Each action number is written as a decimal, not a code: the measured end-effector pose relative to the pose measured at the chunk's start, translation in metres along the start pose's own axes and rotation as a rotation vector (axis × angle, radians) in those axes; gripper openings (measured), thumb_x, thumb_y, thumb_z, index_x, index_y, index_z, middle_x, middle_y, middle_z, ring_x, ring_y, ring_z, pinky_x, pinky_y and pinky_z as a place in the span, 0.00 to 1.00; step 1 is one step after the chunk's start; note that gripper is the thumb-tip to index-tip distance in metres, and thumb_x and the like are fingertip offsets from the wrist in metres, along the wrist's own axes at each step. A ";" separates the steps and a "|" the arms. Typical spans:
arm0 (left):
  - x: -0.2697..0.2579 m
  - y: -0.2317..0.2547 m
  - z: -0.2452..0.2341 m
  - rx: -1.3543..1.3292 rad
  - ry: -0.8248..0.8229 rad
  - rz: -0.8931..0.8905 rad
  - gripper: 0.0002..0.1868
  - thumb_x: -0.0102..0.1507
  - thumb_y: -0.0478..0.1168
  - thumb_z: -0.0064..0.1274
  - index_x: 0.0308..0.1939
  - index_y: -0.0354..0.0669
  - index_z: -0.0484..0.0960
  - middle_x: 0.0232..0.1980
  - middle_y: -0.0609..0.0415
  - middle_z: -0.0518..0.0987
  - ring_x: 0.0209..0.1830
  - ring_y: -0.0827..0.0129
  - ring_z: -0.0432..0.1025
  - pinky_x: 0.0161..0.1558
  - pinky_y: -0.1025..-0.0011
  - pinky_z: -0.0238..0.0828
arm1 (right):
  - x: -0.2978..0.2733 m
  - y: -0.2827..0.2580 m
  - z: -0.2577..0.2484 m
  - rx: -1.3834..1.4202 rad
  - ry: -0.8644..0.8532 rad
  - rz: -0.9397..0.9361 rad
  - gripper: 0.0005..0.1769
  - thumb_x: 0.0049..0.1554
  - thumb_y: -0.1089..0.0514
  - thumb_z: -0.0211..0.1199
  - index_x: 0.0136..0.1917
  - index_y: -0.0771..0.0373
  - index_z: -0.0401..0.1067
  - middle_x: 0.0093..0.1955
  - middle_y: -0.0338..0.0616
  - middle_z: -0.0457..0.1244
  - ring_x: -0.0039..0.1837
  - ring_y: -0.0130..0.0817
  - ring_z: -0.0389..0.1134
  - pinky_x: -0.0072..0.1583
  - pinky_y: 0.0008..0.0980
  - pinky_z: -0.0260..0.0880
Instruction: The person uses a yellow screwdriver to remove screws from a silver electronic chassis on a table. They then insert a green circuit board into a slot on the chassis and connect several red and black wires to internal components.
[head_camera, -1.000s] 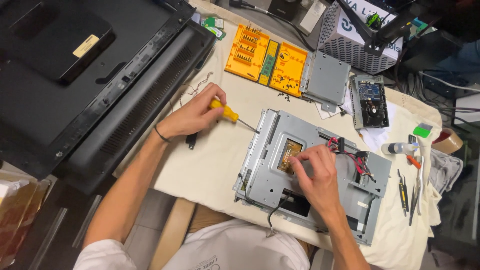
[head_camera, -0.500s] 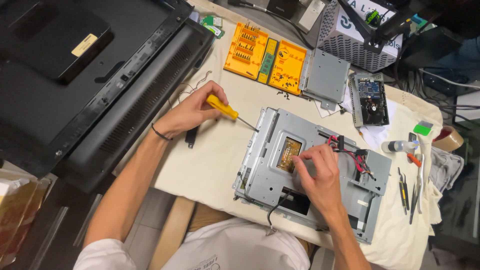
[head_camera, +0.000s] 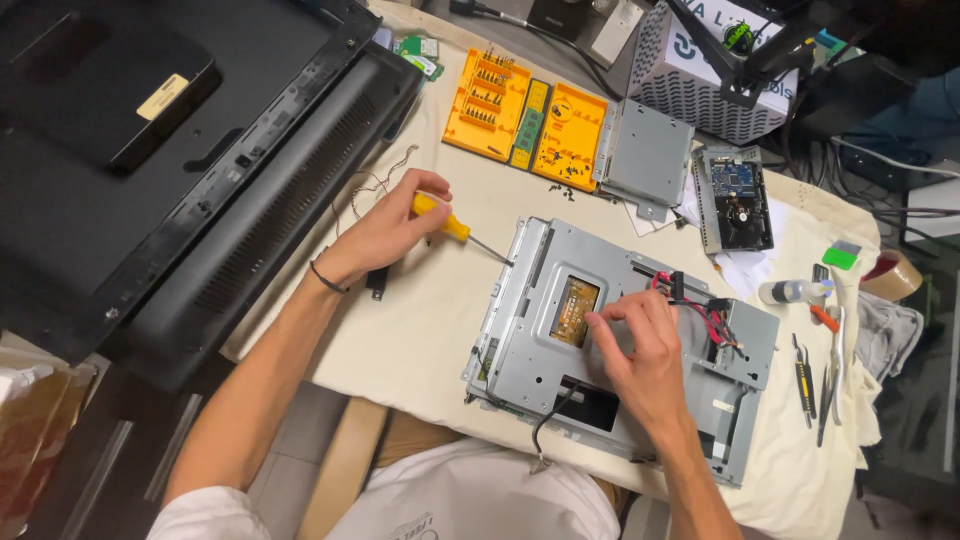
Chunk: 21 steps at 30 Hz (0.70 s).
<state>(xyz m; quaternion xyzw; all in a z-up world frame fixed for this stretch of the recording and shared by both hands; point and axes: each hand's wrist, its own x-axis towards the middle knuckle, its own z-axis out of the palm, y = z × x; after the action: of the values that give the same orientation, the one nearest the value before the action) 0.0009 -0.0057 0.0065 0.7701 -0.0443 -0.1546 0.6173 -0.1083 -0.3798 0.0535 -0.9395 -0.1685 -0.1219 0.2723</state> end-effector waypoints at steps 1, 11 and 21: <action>0.005 -0.008 0.004 0.001 -0.004 0.001 0.24 0.75 0.43 0.55 0.72 0.37 0.72 0.64 0.34 0.81 0.59 0.47 0.82 0.64 0.49 0.77 | 0.000 0.001 0.001 -0.001 0.002 0.004 0.11 0.69 0.53 0.74 0.46 0.52 0.74 0.45 0.34 0.62 0.54 0.38 0.71 0.60 0.39 0.67; 0.000 0.004 0.008 0.495 0.122 0.006 0.25 0.82 0.54 0.42 0.48 0.39 0.86 0.38 0.36 0.86 0.46 0.38 0.85 0.50 0.47 0.79 | 0.000 0.004 0.001 0.006 0.003 -0.005 0.11 0.68 0.53 0.74 0.46 0.53 0.75 0.45 0.35 0.62 0.54 0.39 0.71 0.60 0.40 0.67; -0.010 0.005 -0.003 0.852 -0.218 0.258 0.18 0.78 0.46 0.49 0.64 0.38 0.82 0.52 0.42 0.81 0.61 0.47 0.77 0.64 0.54 0.77 | 0.001 0.006 0.005 0.001 0.007 -0.053 0.10 0.69 0.54 0.74 0.47 0.53 0.75 0.45 0.35 0.62 0.55 0.40 0.71 0.61 0.41 0.68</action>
<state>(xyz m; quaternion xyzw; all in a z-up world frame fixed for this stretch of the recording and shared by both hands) -0.0068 -0.0013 0.0136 0.9228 -0.2640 -0.1245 0.2516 -0.1047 -0.3817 0.0472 -0.9340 -0.1927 -0.1323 0.2701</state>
